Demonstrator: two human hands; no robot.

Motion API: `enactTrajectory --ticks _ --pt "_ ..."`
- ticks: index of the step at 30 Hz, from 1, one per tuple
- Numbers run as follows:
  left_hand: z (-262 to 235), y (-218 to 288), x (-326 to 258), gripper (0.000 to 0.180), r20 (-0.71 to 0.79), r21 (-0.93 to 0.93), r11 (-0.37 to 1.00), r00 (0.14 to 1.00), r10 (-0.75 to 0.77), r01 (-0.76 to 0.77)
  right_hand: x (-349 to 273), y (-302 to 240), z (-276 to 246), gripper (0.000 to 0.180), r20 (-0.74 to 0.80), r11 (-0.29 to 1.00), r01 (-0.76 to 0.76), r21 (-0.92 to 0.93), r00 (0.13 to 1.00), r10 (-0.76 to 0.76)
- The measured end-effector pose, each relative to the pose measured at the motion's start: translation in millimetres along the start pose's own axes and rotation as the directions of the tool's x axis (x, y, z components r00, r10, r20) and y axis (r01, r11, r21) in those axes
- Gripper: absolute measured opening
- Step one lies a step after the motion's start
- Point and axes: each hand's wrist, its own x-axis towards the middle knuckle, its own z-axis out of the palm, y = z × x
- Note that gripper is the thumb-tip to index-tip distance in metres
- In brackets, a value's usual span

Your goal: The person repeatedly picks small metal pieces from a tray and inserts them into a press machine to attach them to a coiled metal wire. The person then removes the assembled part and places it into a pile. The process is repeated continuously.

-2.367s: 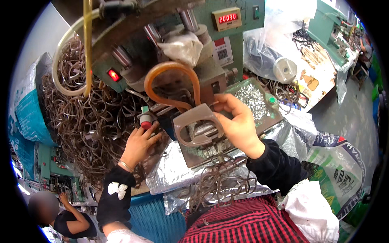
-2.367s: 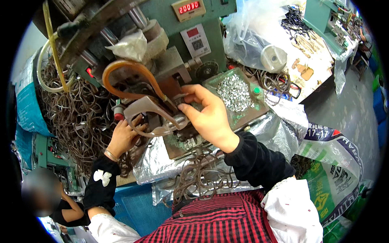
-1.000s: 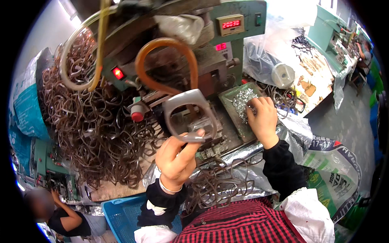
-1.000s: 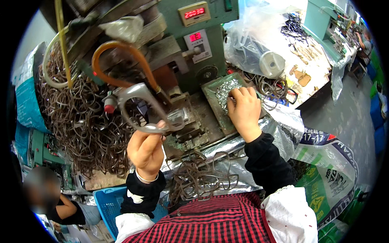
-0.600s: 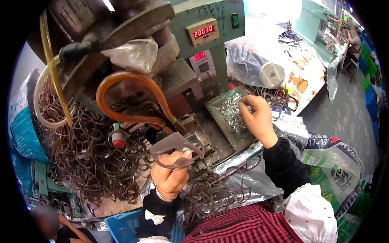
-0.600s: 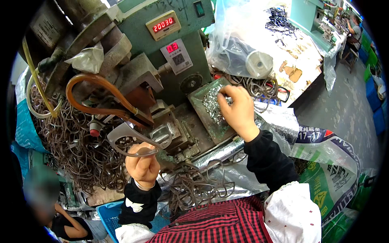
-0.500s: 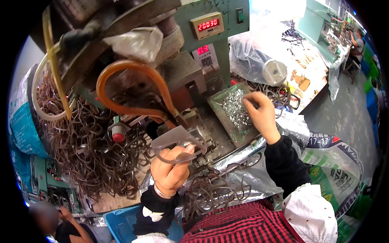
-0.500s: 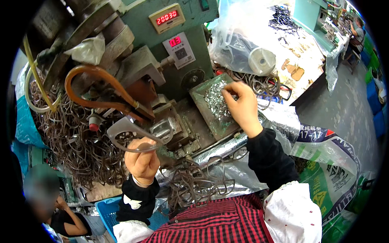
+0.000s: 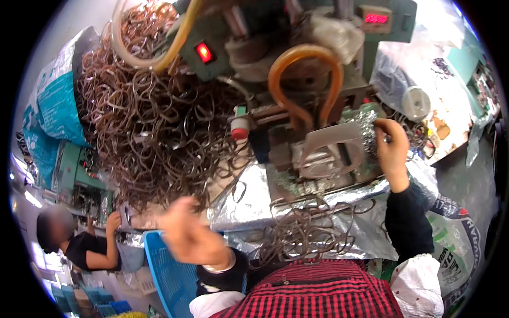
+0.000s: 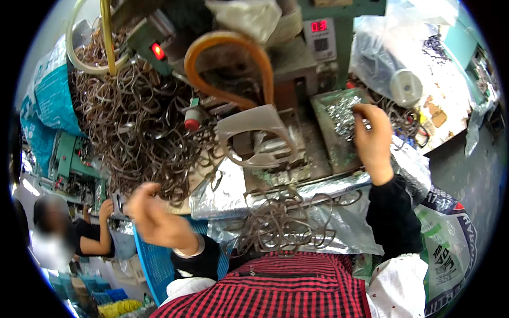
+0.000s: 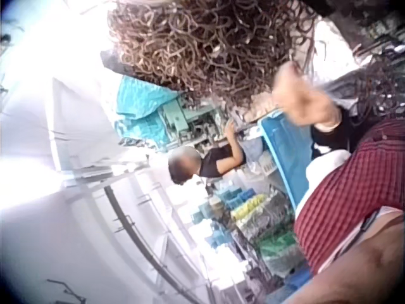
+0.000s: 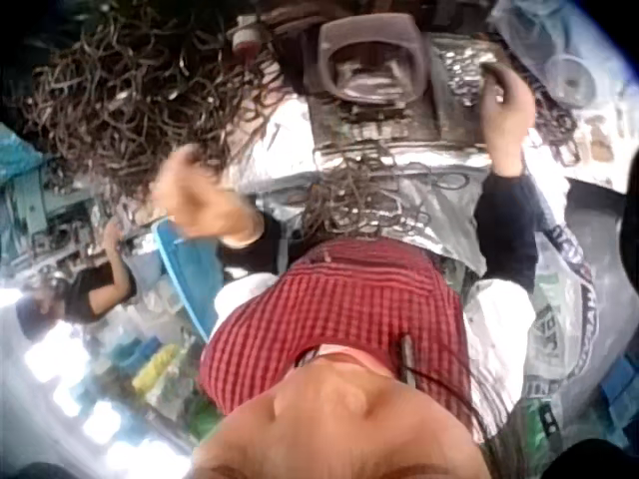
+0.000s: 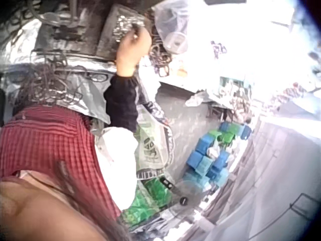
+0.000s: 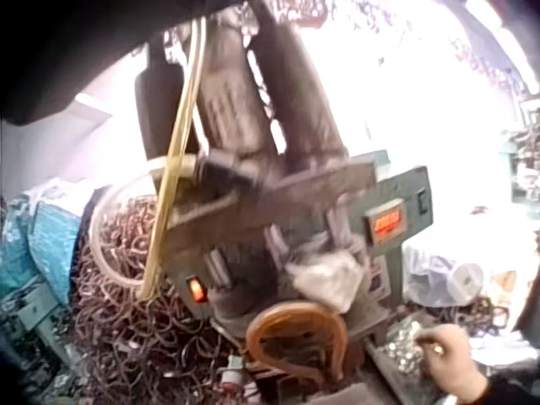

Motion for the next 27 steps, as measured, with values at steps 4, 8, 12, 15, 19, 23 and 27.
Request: enactTrajectory --ticks 4,8,12,15,19,23,27 --pt "-26.7 -18.6 47.1 0.015 0.155 0.326 0.936 0.984 0.085 -0.132 -10.8 -10.1 -6.2 0.015 0.094 0.977 -0.189 0.103 0.979 0.179" --pt "3.7 -50.4 23.1 0.018 0.666 0.344 0.849 0.742 0.081 -0.402 -0.6 -38.0 3.5 0.016 0.116 0.981 -0.141 0.133 0.985 0.126" --pt "39.3 -123.2 -53.8 0.011 0.807 0.565 0.724 0.450 -0.383 -0.397 -3.6 -34.5 17.0 0.017 0.104 0.969 -0.179 0.170 0.981 0.163" --pt "43.4 -126.5 -69.0 0.013 0.747 0.544 0.818 0.551 -0.371 -0.187 -27.2 -20.9 -8.6 0.013 0.021 0.984 -0.166 0.063 0.986 0.164" --pt "41.3 -115.1 -61.4 0.013 0.715 0.158 0.916 0.597 -0.363 0.368 -46.4 -24.6 -44.3 0.013 0.054 0.945 -0.286 0.161 0.958 0.281" --pt "45.6 -79.9 -27.3 0.026 0.698 -0.130 0.600 0.503 -0.510 0.789 -16.1 -86.7 -39.9 0.017 0.225 0.908 -0.164 0.385 0.971 0.080" --pt "56.0 -94.8 -29.7 0.030 0.562 -0.173 0.626 0.598 -0.572 0.760 9.8 -107.9 10.0 0.025 0.162 0.881 -0.055 0.471 0.987 -0.025"
